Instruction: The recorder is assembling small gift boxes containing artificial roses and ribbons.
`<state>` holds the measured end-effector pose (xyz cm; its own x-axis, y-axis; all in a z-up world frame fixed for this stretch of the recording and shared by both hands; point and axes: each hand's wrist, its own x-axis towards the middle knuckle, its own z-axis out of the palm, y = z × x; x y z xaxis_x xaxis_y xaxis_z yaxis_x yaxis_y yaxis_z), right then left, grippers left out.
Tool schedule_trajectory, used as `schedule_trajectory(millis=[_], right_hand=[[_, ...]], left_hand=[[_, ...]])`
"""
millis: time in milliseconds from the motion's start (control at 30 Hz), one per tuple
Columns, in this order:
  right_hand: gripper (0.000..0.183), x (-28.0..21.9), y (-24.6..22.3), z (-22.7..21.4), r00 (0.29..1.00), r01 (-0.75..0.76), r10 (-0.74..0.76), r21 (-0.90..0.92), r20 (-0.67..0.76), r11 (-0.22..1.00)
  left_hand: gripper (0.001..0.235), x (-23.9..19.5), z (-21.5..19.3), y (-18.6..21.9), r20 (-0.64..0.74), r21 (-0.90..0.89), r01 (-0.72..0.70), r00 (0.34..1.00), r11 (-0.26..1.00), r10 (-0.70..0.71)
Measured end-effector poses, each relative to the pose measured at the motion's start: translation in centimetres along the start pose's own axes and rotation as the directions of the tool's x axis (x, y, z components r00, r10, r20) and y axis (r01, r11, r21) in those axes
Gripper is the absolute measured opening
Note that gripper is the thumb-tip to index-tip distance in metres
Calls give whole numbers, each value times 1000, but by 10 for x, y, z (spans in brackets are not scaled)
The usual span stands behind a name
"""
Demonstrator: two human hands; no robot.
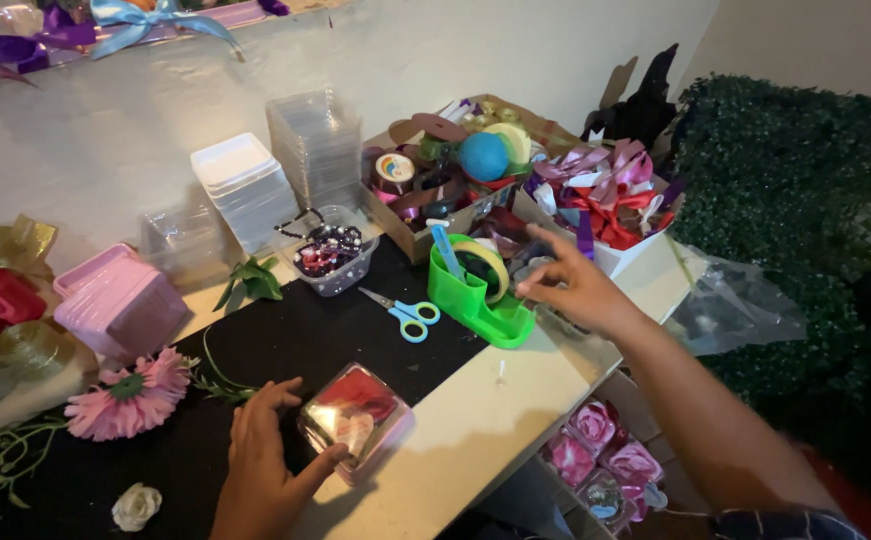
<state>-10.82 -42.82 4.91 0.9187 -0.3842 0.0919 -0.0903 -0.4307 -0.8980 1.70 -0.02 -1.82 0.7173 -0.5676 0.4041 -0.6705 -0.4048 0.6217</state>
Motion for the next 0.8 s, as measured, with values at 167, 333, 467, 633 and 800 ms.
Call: schedule_trajectory(millis=[167, 333, 467, 633, 800], right_hand=[[86, 13, 14, -4, 997, 31, -40, 133, 70, 991], [74, 3, 0, -7, 1000, -1, -6, 300, 22, 954], [70, -12, -7, -8, 995, -89, 103, 412, -11, 907], [68, -32, 10, -7, 994, -68, 104, 505, -43, 861], [64, -39, 36, 3, 992, 39, 28, 513, -122, 857]], left_hand=[[80, 0, 0, -2, -2, -5, -8, 1000, 1000, 8], [82, 1, -1, 1, 13, -4, 9, 1000, 1000, -9], [82, 0, 0, -1, 19, -1, 18, 1000, 1000, -18], [80, 0, 1, 1, 9, -11, 25, 1000, 1000, -25], [100, 4, -3, 10, 0, 31, 5, 1000, 1000, -5]])
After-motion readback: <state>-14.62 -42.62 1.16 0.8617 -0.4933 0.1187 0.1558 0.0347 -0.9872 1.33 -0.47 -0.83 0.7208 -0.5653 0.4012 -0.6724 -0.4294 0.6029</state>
